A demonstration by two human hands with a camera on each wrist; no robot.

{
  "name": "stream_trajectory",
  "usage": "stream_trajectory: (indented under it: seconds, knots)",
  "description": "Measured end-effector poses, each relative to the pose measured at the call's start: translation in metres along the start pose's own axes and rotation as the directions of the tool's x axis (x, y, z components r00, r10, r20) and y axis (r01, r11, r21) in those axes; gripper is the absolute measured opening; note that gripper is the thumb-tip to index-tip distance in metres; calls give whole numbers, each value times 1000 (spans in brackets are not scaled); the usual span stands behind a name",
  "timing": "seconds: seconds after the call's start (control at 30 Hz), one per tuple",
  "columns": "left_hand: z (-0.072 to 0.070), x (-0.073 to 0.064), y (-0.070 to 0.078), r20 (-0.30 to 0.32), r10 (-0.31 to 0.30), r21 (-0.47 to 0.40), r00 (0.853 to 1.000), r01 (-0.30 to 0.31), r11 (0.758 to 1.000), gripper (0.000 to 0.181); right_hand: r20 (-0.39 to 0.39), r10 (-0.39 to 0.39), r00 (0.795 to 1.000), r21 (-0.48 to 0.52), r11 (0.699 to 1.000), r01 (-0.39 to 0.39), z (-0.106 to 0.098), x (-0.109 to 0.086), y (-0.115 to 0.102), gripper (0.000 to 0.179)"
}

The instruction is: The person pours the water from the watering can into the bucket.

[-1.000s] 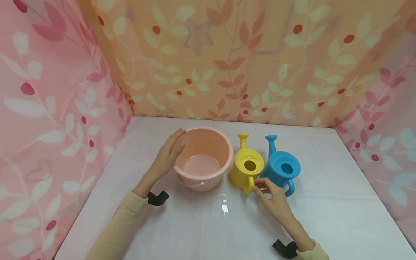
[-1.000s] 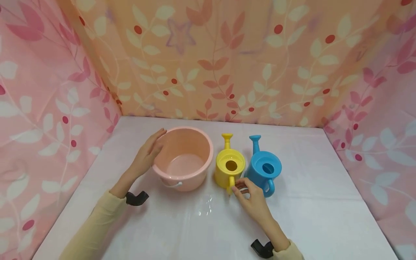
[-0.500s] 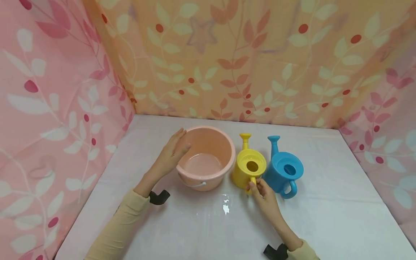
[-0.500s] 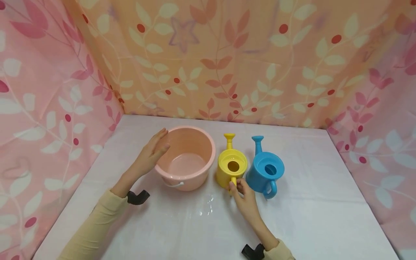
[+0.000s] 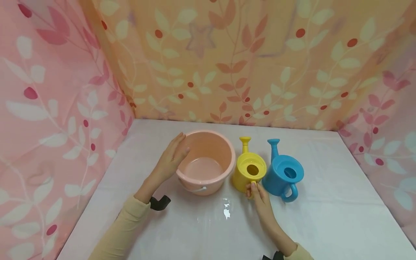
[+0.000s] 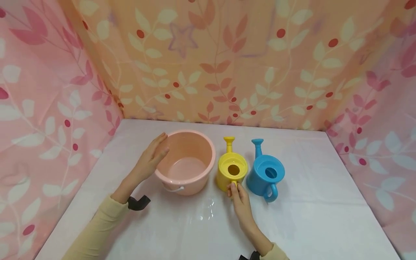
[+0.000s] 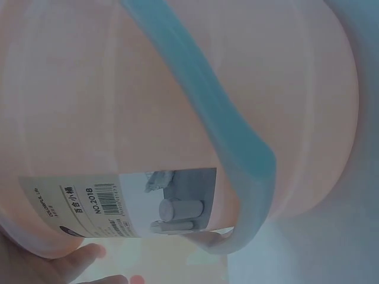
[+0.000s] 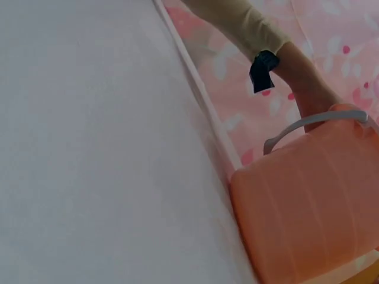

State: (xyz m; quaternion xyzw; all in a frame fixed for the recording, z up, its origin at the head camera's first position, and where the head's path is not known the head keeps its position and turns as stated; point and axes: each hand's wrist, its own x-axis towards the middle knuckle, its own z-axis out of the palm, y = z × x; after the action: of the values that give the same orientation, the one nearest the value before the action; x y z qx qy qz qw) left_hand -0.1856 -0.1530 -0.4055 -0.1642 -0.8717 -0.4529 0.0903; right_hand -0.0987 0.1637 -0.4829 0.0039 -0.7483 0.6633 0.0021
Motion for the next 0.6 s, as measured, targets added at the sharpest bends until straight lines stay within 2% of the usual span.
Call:
stream_trajectory:
  seconds: [0.1,0.3,0.43,0.6]
  knots:
    - [0,-1,0,-5,1,-8,1000,-1,1000,59,-10,0,1000,26,1000,0,2,-1,1,43]
    - [2,-3,0,-12,-1,-17,1000,1,1000,58,-83,-51,995,-22,999,49,5,-4,1,35]
    - [2,-3,0,-11,2,-17,1000,-2,1000,59,-146,-93,985,-68,994,83,6,-9,-5,31]
    - [1,-2,0,-19,2,-19,1000,-2,1000,58,-187,-174,967,-100,982,158,6,-11,-15,29]
